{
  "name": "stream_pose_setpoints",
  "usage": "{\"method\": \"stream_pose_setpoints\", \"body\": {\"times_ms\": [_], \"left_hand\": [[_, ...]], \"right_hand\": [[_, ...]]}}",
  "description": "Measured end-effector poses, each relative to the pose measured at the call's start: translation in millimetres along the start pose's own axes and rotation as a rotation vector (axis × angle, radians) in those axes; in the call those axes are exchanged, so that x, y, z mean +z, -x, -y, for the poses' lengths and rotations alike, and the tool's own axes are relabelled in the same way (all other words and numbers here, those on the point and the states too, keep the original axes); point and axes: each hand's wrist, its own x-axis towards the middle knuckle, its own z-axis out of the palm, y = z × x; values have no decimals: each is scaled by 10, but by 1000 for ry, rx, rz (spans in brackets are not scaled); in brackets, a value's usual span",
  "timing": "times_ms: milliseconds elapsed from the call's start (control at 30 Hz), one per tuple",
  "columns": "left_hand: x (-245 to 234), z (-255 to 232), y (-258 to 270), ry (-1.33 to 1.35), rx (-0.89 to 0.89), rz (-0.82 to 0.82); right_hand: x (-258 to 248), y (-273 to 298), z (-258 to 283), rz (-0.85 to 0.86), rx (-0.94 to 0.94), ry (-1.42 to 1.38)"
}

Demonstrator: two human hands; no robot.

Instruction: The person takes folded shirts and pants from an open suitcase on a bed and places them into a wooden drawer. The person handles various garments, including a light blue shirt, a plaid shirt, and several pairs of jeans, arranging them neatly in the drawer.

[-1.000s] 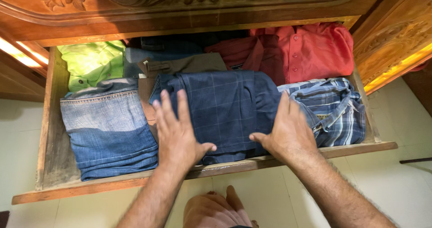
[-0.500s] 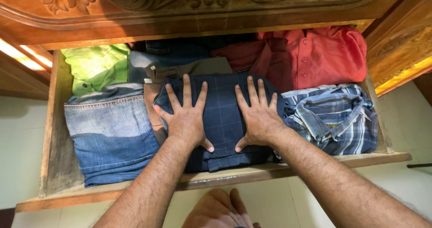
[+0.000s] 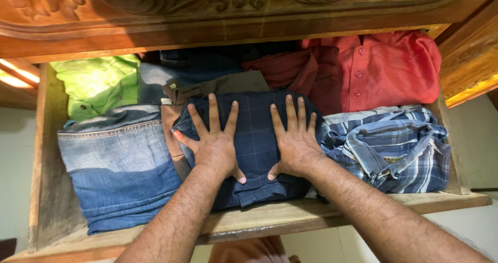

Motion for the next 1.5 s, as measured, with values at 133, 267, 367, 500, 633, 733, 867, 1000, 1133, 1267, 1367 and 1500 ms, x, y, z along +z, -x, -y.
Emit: {"method": "stream_pose_setpoints", "body": {"times_ms": [133, 267, 367, 500, 633, 733, 867, 1000, 1133, 1267, 1367, 1500], "left_hand": [[-15, -21, -47, -1, 2, 22], [-36, -39, -52, -8, -10, 34], [-19, -56, -68, -9, -12, 32], [29, -48, -85, -28, -14, 4], [96, -28, -41, -20, 0, -68], [97, -37, 5, -18, -2, -69], [75, -19, 101, -19, 21, -99], [21, 11, 220, 17, 80, -143], [33, -31, 372, 58, 108, -319], [-6, -96, 466, 139, 155, -484], [-71, -146, 502, 188, 228, -556], [-204, -234, 512, 197, 298, -568]], "right_hand": [[16, -52, -1, -5, 5, -10], [-21, -79, 7, 16, 15, -15], [-14, -57, 0, -23, 11, -39], [-14, 5, 5, -72, 8, -72], [-15, 99, 2, -109, -3, -82], [-14, 179, -24, -169, -25, -99], [-41, 285, 13, -195, -27, -77], [-88, 372, 76, -175, -3, -29], [-73, 506, 72, -247, -29, -76], [1, 584, -7, -414, -44, -209], [40, 654, -105, -533, -30, -258], [-6, 772, -228, -641, 16, -270]]}}
